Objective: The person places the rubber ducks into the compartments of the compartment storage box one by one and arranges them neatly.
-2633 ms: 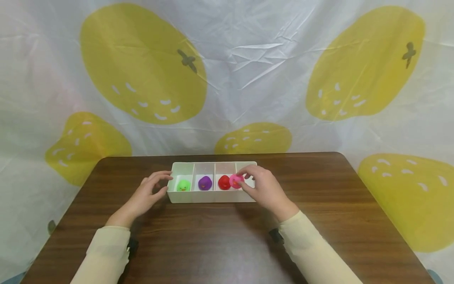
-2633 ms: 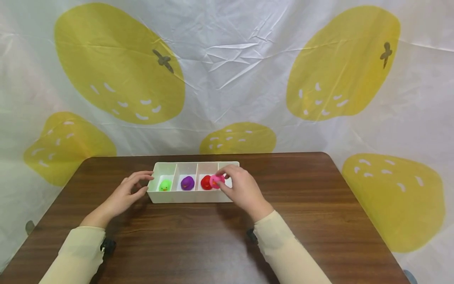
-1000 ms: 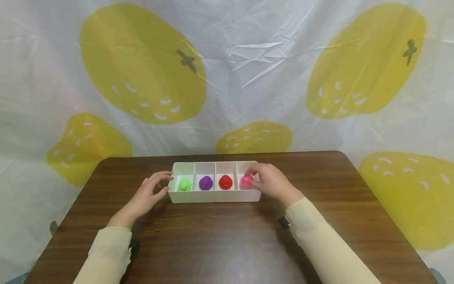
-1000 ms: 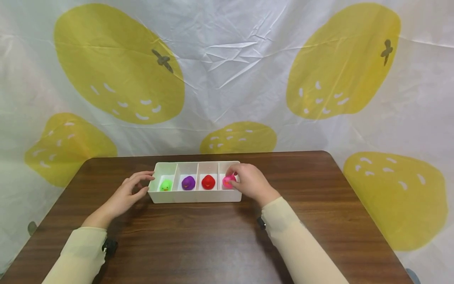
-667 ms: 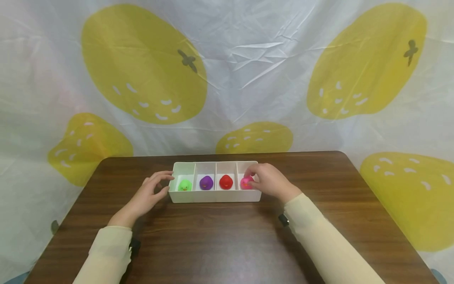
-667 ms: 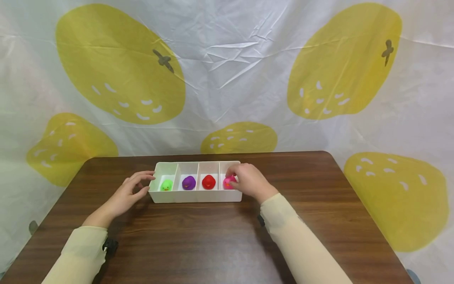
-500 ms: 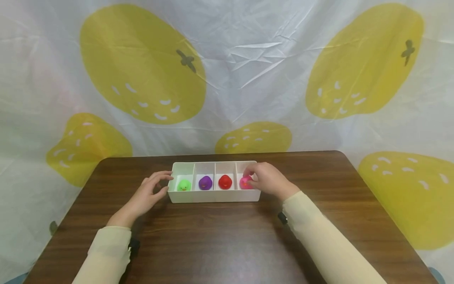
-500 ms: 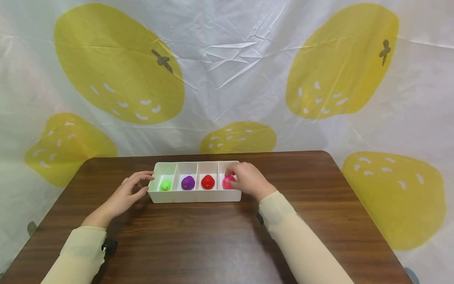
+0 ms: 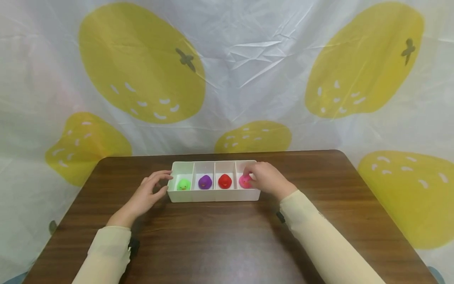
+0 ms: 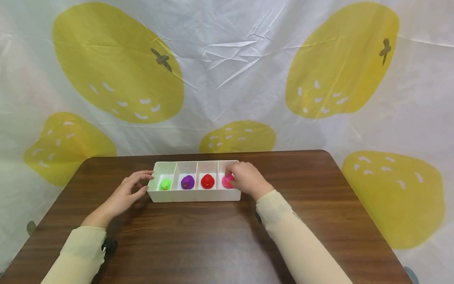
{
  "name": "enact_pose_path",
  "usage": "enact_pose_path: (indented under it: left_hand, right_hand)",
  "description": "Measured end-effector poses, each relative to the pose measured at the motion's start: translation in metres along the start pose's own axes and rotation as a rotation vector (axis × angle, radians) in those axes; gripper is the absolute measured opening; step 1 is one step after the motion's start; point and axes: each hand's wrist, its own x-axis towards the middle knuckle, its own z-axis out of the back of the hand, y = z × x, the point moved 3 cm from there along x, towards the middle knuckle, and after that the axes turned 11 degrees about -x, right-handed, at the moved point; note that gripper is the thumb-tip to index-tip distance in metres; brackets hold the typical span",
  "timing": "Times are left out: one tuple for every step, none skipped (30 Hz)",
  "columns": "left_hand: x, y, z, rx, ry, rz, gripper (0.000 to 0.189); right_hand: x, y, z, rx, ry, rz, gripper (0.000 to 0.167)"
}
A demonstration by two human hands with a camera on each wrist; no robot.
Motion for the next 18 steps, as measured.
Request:
enact_pose_path:
  left_hand:
    - [0.000,0.000,0.000,0.002,0.000,-0.006,0.032]
    - [0.000,0.000,0.000,0.004,-0.004,-0.011,0.032]
    - [0.000,0.000,-0.001,0.006,-0.006,-0.015,0.032]
    - [0.001,-0.001,-0.001,0.010,-0.009,-0.017,0.032]
    - [0.001,-0.001,-0.001,0.016,-0.010,-0.013,0.032]
    - [0.001,-0.001,-0.001,0.032,-0.013,-0.008,0.032]
    - [0.001,-0.002,-0.001,0.048,-0.014,0.000,0.031]
    - [0.001,-0.003,-0.002,0.065,-0.018,0.011,0.031]
    - [0.001,-0.005,-0.002,0.083,-0.019,0.020,0.030]
    - [0.001,-0.007,-0.002,0.101,-0.023,0.026,0.030]
    - [0.001,-0.009,-0.002,0.118,-0.026,0.035,0.030]
    - [0.000,-0.012,-0.002,0.127,-0.030,0.043,0.029]
    - [0.000,-0.015,-0.002,0.129,-0.037,0.049,0.029]
    - [0.000,-0.018,-0.002,0.129,-0.050,0.055,0.029]
    - [0.000,-0.022,-0.002,0.130,-0.065,0.060,0.029]
    - [0.001,-0.025,-0.002,0.130,-0.086,0.066,0.029]
    - [0.001,-0.029,-0.003,0.135,-0.108,0.073,0.030]
    - [0.002,-0.033,-0.004,0.143,-0.129,0.079,0.030]
  right_hand:
    - [0.000,0.001,0.001,0.009,0.003,-0.005,0.013]
    - [-0.001,0.001,0.001,0.020,0.003,-0.012,0.014]
    - [-0.001,0.002,0.002,0.031,0.001,-0.020,0.016]
    - [-0.002,0.003,0.002,0.042,-0.004,-0.028,0.018]
    - [-0.003,0.003,0.003,0.051,-0.011,-0.038,0.021]
    - [-0.003,0.004,0.003,0.057,-0.021,-0.050,0.024]
    - [-0.004,0.006,0.004,0.058,-0.036,-0.059,0.027]
    - [-0.005,0.007,0.005,0.052,-0.055,-0.067,0.029]
    - [-0.006,0.009,0.007,0.039,-0.075,-0.076,0.030]
    - [-0.008,0.010,0.009,0.029,-0.098,-0.085,0.031]
    - [-0.010,0.012,0.011,0.017,-0.120,-0.094,0.032]
    - [-0.011,0.015,0.013,0.011,-0.142,-0.102,0.032]
    - [-0.013,0.017,0.015,0.000,-0.162,-0.110,0.032]
    - [-0.015,0.020,0.017,-0.012,-0.178,-0.125,0.032]
    - [-0.017,0.022,0.019,-0.026,-0.192,-0.143,0.032]
    - [-0.019,0.025,0.020,-0.037,-0.205,-0.160,0.032]
    - [-0.021,0.028,0.022,-0.047,-0.216,-0.178,0.032]
    - [-0.022,0.030,0.022,-0.060,-0.226,-0.197,0.032]
